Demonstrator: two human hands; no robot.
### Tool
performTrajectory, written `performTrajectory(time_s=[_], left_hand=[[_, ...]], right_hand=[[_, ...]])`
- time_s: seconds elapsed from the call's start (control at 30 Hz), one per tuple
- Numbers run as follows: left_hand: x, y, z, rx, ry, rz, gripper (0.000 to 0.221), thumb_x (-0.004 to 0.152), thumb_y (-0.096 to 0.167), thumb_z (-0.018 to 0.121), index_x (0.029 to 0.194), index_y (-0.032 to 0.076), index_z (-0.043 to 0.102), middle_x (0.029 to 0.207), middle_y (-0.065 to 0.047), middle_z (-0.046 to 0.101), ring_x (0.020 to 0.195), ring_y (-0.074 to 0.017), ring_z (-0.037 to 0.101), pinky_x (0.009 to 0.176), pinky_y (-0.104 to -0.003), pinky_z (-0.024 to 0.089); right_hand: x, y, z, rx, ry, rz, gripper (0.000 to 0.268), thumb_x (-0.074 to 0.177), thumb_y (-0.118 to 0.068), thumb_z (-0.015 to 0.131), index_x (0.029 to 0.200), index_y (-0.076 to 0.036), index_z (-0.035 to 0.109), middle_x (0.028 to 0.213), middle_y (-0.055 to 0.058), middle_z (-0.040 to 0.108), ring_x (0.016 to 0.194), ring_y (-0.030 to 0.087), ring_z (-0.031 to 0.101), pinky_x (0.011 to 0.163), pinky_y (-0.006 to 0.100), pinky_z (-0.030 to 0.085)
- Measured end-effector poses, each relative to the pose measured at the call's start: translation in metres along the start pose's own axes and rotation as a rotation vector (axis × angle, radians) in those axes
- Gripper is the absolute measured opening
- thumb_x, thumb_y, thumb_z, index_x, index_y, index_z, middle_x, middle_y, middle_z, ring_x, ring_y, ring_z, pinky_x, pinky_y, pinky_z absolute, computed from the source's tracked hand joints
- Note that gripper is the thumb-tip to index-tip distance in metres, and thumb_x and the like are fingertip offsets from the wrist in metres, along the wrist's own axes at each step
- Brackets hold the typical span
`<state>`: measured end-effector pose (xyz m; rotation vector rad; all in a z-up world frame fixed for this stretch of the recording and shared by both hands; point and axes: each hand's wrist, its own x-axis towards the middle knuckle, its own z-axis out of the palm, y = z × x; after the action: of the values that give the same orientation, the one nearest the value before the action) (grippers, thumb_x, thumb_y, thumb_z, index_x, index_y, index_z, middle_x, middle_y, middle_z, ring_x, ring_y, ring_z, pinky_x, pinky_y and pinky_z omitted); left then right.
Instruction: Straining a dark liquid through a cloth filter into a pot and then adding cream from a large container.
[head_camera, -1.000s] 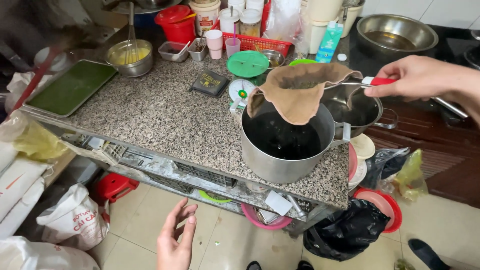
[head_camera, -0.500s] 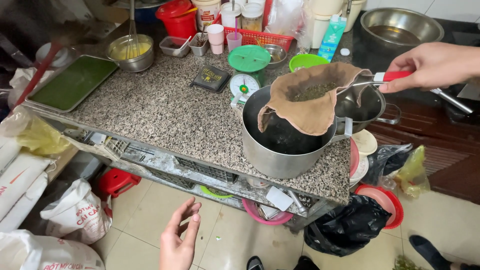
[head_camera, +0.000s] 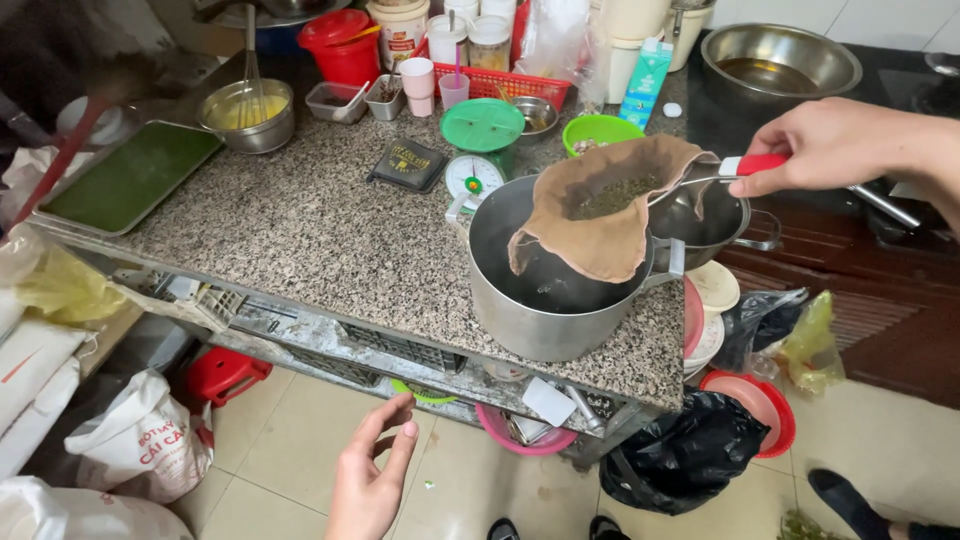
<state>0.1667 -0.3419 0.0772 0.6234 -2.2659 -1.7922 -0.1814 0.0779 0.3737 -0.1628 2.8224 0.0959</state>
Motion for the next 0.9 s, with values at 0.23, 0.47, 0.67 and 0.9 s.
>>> performTrajectory(time_s=[0.23,0.47,0.67,0.9], left_hand=[[0.034,0.060,-0.001,0.209,-0.163,0.298,0.044,0.106,0.034,0.069,0.146,0.019,0.078,0.138,-0.002,0.082,0.122,-0.0161,0.078,0.107,-0.034,0.059],[0.095,0.061,0.053,0.376,-0.133,0.587,0.041,0.111,0.034,0.061,0.139,0.009,0.079,0.137,-0.012,0.082,0.132,-0.0318,0.070,0.114,-0.048,0.051],[0.171,0.047,0.066,0.425,-0.167,0.757,0.037,0.112,0.024,0.058,0.135,0.002,0.078,0.132,-0.019,0.082,0.124,-0.0376,0.074,0.108,-0.055,0.054],[0.302,0.023,0.079,0.163,0.043,0.246,0.037,0.109,0.025,0.065,0.138,0.011,0.081,0.133,-0.011,0.084,0.123,-0.0266,0.078,0.110,-0.042,0.059]], right_hand=[[-0.002,-0.008,-0.001,-0.031,-0.009,-0.014,0.051,0.095,-0.063,0.083,0.116,-0.019,0.096,0.106,0.006,0.092,0.102,0.025,0.077,0.092,0.037,0.054],[0.002,-0.007,0.002,-0.014,0.010,-0.036,0.049,0.097,-0.062,0.081,0.109,-0.016,0.094,0.099,0.006,0.087,0.096,0.024,0.074,0.088,0.037,0.051],[-0.013,-0.009,-0.007,0.053,0.027,-0.006,0.054,0.098,-0.061,0.081,0.122,-0.014,0.092,0.106,0.009,0.085,0.100,0.028,0.073,0.093,0.039,0.052],[-0.023,-0.004,-0.004,0.120,0.054,-0.026,0.048,0.102,-0.057,0.082,0.106,-0.010,0.092,0.086,0.011,0.077,0.082,0.026,0.064,0.080,0.038,0.047]])
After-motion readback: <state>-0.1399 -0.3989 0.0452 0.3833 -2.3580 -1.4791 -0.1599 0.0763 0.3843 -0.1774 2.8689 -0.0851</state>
